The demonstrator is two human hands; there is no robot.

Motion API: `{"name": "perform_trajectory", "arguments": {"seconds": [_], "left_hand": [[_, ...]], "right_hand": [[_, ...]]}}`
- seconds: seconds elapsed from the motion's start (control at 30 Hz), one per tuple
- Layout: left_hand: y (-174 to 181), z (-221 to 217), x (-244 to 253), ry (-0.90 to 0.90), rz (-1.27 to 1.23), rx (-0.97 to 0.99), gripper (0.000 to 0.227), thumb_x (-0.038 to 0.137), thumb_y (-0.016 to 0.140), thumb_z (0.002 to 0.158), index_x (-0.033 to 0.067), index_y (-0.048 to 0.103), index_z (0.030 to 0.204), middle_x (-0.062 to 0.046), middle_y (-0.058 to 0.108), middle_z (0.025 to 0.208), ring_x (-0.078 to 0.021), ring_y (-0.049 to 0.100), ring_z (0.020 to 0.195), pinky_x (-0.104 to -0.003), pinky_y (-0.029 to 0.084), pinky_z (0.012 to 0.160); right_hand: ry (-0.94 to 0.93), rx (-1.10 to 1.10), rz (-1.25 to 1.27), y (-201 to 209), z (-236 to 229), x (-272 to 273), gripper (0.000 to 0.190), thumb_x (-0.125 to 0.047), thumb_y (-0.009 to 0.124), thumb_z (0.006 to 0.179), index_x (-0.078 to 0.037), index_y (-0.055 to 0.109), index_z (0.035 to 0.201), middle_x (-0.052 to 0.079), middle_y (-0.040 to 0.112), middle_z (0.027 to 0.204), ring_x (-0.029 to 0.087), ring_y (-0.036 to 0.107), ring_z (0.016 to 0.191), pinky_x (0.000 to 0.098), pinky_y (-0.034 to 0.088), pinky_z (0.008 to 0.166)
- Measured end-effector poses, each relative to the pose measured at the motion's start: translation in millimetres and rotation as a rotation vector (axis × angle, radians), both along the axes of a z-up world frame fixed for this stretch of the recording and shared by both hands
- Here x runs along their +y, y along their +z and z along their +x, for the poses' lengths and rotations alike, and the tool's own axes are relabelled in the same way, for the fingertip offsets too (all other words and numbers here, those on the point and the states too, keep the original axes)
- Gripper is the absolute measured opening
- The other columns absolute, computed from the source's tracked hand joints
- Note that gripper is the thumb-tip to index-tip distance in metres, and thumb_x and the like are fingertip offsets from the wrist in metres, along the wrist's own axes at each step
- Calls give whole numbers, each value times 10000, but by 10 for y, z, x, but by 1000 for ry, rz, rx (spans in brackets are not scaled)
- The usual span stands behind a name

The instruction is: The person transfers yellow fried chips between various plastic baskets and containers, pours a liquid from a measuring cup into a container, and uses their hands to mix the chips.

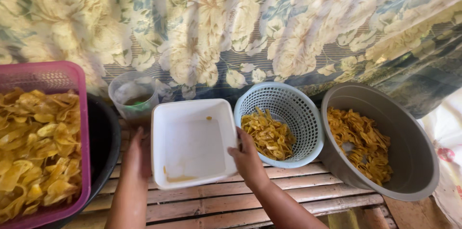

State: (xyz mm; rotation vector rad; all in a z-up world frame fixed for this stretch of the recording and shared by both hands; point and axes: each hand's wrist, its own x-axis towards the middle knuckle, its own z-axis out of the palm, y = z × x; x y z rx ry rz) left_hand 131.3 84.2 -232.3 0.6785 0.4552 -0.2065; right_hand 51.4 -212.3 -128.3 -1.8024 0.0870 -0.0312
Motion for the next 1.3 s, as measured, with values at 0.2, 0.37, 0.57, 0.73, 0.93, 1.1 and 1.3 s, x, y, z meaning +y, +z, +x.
{"name": "perform_trajectory", "arguments": {"seconds": [0.2,0.37,0.57,0.73,0.93,1.1,1.3], "left_hand": [[432,-539,-180,58,450,-162,642,431,509,974,77,457,1507,-81,502,1560,-191,454,1416,-365,341,1120],[661,-736,-252,117,705,-228,617,350,545,1012,14,441,1519,-124,471,1580,-197,435,1446,-344,326,1169],[811,-851,-385,195,925,-243,561,273,592,973,76,508,1492,-154,526,1486,-263,535,1295,-386,440,1002],[780,-835,-306,207,1369,-348,482,242,629,986,72,580,1435,-176,502,1525,-276,501,1370,-385,440,1060],[683,-866,-213,319,1505,-485,454,247,661,997,79,619,1416,-202,502,1536,-317,494,1444,-403,407,1155],[718,-940,-297,342,1603,-500,449,268,672,985,98,627,1398,-199,506,1531,-342,491,1453,-426,433,1155],[724,-916,-424,194,1682,-398,484,233,665,965,64,594,1413,-235,480,1517,-404,461,1417,-488,395,1104]], "right_hand": [[134,-391,-501,340,139,-653,446,-206,717,920,-112,651,1351,125,641,1384,225,624,1249,364,538,971],[-475,98,-432,469,853,-2695,482,-321,631,989,-146,637,1438,174,746,1215,317,700,948,420,556,746],[-448,601,-949,-215,1022,-4993,565,-544,601,1036,-39,739,1248,253,758,1132,343,670,1206,464,401,1145],[-239,949,-640,-230,1028,-4869,703,-623,618,907,-145,543,1417,212,537,1369,360,521,1340,562,441,1109],[-120,985,-503,-47,1112,-4579,1030,-718,639,752,-273,309,1619,163,270,1654,382,342,1501,679,490,1067],[-222,925,-478,-143,1146,-4517,1225,-789,612,682,-338,43,1669,104,95,1739,401,228,1572,717,448,1104],[22,956,-724,-305,1141,-4227,1279,-810,642,687,-262,35,1670,149,236,1698,395,439,1486,626,485,1112]]}}
